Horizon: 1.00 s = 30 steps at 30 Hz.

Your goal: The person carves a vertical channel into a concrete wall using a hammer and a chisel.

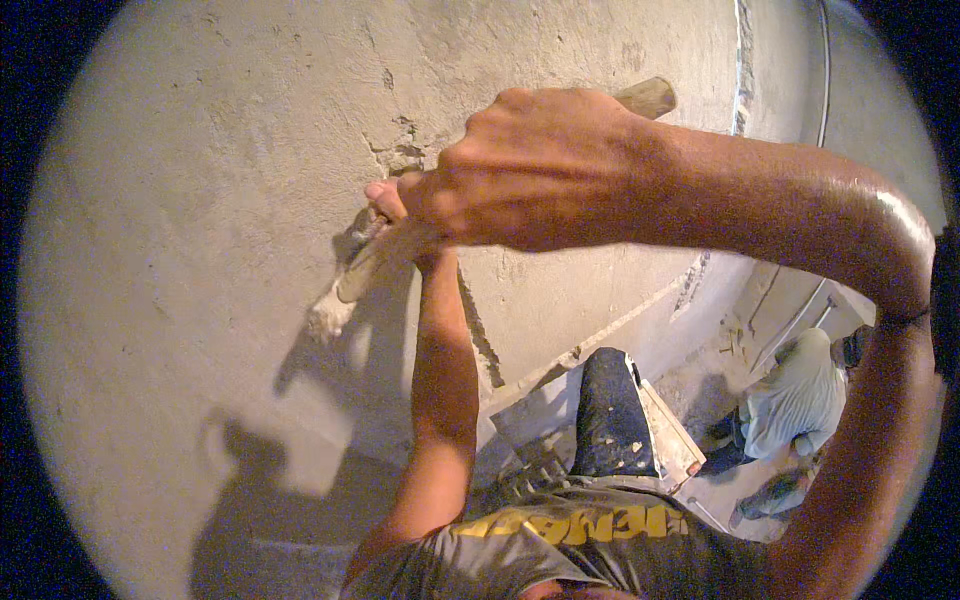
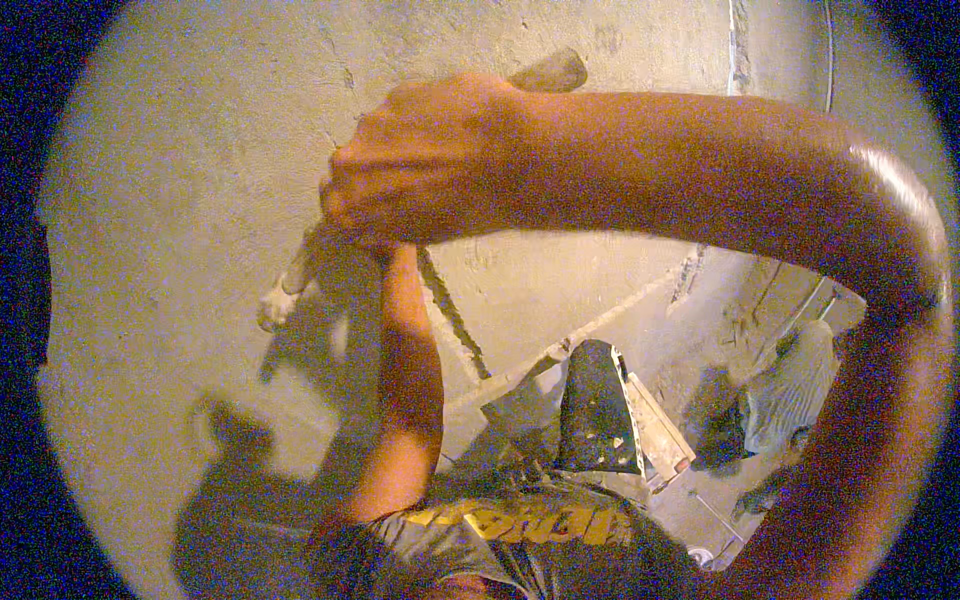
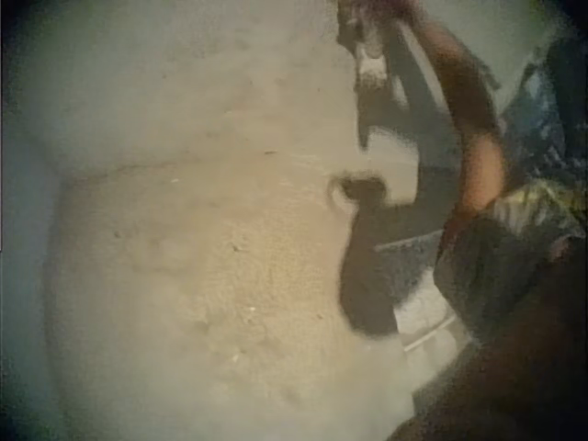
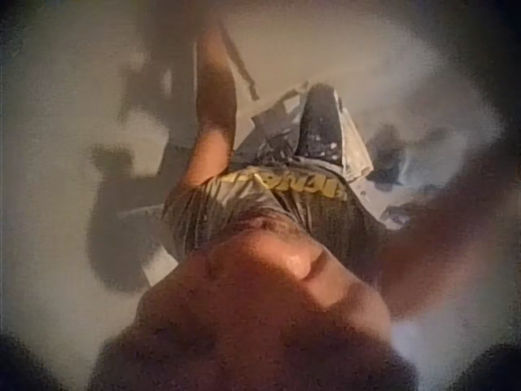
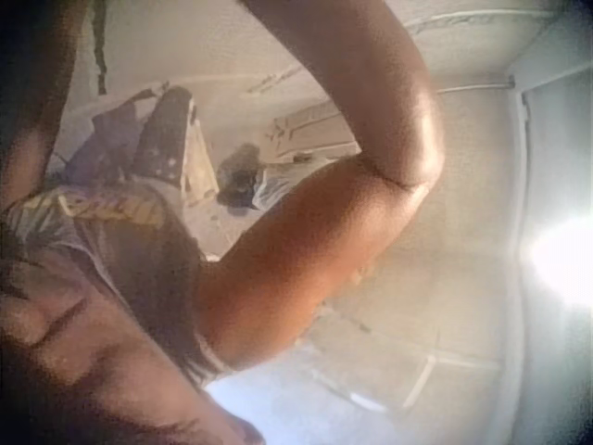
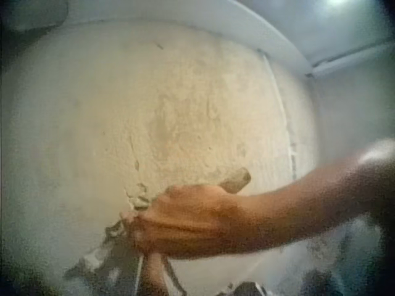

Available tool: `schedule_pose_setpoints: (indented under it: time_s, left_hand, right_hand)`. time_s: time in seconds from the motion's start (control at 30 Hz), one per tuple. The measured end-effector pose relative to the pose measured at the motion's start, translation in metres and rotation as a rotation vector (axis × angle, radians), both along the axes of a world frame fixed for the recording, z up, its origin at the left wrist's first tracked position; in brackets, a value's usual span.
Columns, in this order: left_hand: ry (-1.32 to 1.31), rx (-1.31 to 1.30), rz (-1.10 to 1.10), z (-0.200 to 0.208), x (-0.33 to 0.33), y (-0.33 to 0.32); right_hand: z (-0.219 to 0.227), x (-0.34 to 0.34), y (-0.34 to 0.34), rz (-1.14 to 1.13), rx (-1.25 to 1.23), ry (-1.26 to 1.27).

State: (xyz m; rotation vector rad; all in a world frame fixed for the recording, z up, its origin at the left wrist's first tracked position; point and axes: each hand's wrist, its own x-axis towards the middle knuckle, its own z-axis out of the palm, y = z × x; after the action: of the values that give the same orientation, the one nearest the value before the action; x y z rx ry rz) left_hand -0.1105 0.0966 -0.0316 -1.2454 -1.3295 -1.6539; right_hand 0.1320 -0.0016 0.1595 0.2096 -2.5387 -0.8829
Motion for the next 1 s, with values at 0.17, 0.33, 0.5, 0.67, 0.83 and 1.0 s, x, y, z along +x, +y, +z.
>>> schedule_pose_setpoints:
  time_s: [0.17,0.33,0.5,0.67,0.83,1.0]
  left_hand:
    - [-0.016,-0.003,0.019,-0.006,-0.002,-0.007]
    - [0.003,-0.011,0.033,-0.002,-0.001,-0.012]
    - [0.0,0.03,-0.009,0.001,0.01,0.007]
    - [-0.007,-0.027,0.075,-0.004,-0.008,-0.024]
    - [0.016,0.024,0.002,0.011,0.006,0.002]
    - [0.018,0.008,0.015,0.007,0.009,-0.005]
  right_hand:
    - [0.012,0.005,-0.032,0.229,-0.136,0.028]
    - [0.002,0.004,-0.013,0.078,-0.063,-0.05]
    - [0.002,0.0,0.005,0.355,0.181,0.233]
    - [0.003,-0.016,-0.009,0.35,-0.079,0.118]
    - [0.007,0.011,-0.016,0.117,0.033,0.066]
    - [0.012,0.019,-0.055,0.254,-0.167,0.032]
